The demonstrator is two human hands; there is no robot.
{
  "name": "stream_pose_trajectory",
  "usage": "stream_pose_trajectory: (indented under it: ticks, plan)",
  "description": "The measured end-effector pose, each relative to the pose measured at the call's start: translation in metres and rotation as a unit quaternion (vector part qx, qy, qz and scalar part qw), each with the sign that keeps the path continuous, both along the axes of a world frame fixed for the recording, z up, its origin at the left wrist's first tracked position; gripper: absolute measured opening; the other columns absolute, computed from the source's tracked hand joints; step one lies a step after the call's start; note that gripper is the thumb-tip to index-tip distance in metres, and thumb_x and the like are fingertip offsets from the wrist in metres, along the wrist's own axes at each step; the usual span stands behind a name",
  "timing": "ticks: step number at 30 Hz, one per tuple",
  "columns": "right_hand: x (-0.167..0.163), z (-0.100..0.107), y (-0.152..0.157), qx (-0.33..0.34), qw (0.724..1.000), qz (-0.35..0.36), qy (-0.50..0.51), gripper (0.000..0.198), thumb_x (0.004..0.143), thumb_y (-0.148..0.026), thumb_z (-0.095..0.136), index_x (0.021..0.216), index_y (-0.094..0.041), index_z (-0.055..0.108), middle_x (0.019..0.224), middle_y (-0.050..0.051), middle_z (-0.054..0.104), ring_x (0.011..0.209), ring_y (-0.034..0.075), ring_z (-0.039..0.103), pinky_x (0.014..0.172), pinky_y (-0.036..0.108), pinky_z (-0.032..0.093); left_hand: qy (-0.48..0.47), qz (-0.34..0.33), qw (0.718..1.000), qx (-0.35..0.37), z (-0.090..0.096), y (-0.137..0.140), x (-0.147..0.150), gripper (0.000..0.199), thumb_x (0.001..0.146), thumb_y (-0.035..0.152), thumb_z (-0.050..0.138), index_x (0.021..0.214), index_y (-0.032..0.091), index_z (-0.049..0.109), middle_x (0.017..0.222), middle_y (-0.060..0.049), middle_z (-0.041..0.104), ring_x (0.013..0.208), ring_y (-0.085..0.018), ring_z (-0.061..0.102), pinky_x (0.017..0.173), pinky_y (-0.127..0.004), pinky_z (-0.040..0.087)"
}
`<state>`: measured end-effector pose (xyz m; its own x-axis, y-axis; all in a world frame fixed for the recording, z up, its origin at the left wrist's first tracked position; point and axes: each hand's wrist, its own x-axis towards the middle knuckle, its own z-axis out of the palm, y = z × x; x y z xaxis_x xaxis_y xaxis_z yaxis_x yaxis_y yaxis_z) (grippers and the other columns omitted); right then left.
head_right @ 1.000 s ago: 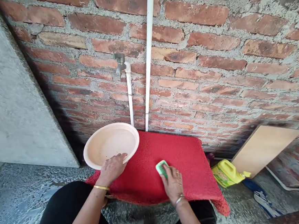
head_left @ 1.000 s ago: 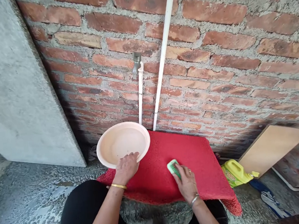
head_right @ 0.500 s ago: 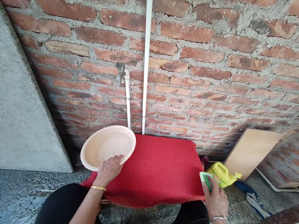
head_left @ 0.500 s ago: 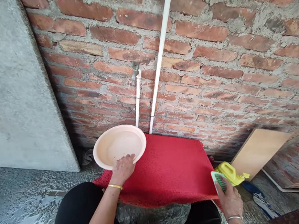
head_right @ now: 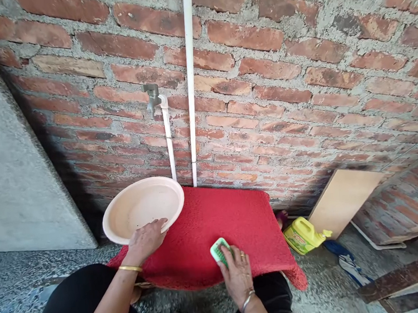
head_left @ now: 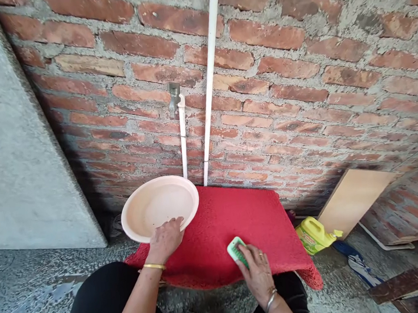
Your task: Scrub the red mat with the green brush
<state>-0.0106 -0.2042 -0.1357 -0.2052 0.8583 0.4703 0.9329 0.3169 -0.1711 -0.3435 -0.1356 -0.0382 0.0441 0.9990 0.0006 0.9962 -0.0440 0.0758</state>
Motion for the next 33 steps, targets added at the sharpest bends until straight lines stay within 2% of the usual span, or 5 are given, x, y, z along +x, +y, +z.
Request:
stream_pose_trajectory:
  ticks: [11,18,25,29,33]
  plan:
    - [0.186,0.022,-0.019,-0.021,0.928,-0.356,0.112,0.092,0.076,-0.09,0.024,0.125,-0.023,0.064,0.092,0.02,0.069,0.082,0.041,0.066,0.073,0.059,0.052,0.0,0.008,1.0,0.004,0.01,-0.006,0.009,0.037,0.094,0.022,0.048,0.129,0.019,0.062,0.108,-0.014,0.071,0.097,-0.028,0.07,0.077,-0.038,0.054]
    - [0.039,0.026,0.048,-0.035,0.987,-0.061,0.145,0.06,0.093,-0.068,0.038,0.124,-0.024,0.062,0.114,0.012,0.07,0.102,0.028,0.066,0.092,0.046,0.052,-0.009,0.024,1.0,-0.008,0.011,-0.004,0.011,0.037,0.093,0.023,0.052,0.129,0.02,0.061,0.107,-0.013,0.07,0.097,-0.028,0.069,0.078,-0.038,0.052]
    - [-0.123,0.02,0.07,-0.069,0.977,0.198,-0.023,0.038,0.094,-0.033,0.057,0.131,-0.034,0.059,0.122,0.007,0.065,0.111,0.024,0.061,0.098,0.044,0.047,-0.025,0.016,1.0,0.002,0.009,-0.008,0.01,0.034,0.094,0.029,0.052,0.125,0.019,0.061,0.106,-0.015,0.068,0.098,-0.029,0.066,0.079,-0.038,0.049]
    - [-0.128,0.021,0.09,-0.071,0.977,0.194,-0.054,0.039,0.094,-0.032,0.056,0.133,-0.032,0.058,0.121,0.008,0.063,0.107,0.024,0.059,0.094,0.041,0.046,-0.033,0.023,0.999,0.005,0.007,-0.007,0.009,0.032,0.095,0.028,0.052,0.124,0.019,0.061,0.105,-0.015,0.068,0.097,-0.029,0.066,0.078,-0.038,0.049]
    - [-0.065,0.025,0.122,-0.076,0.994,0.065,-0.046,0.038,0.096,-0.038,0.05,0.132,-0.03,0.06,0.121,0.009,0.065,0.106,0.025,0.06,0.091,0.04,0.045,-0.045,0.023,0.999,-0.012,0.005,-0.005,0.009,0.03,0.093,0.022,0.052,0.121,0.019,0.063,0.103,-0.014,0.068,0.094,-0.028,0.067,0.076,-0.038,0.05]
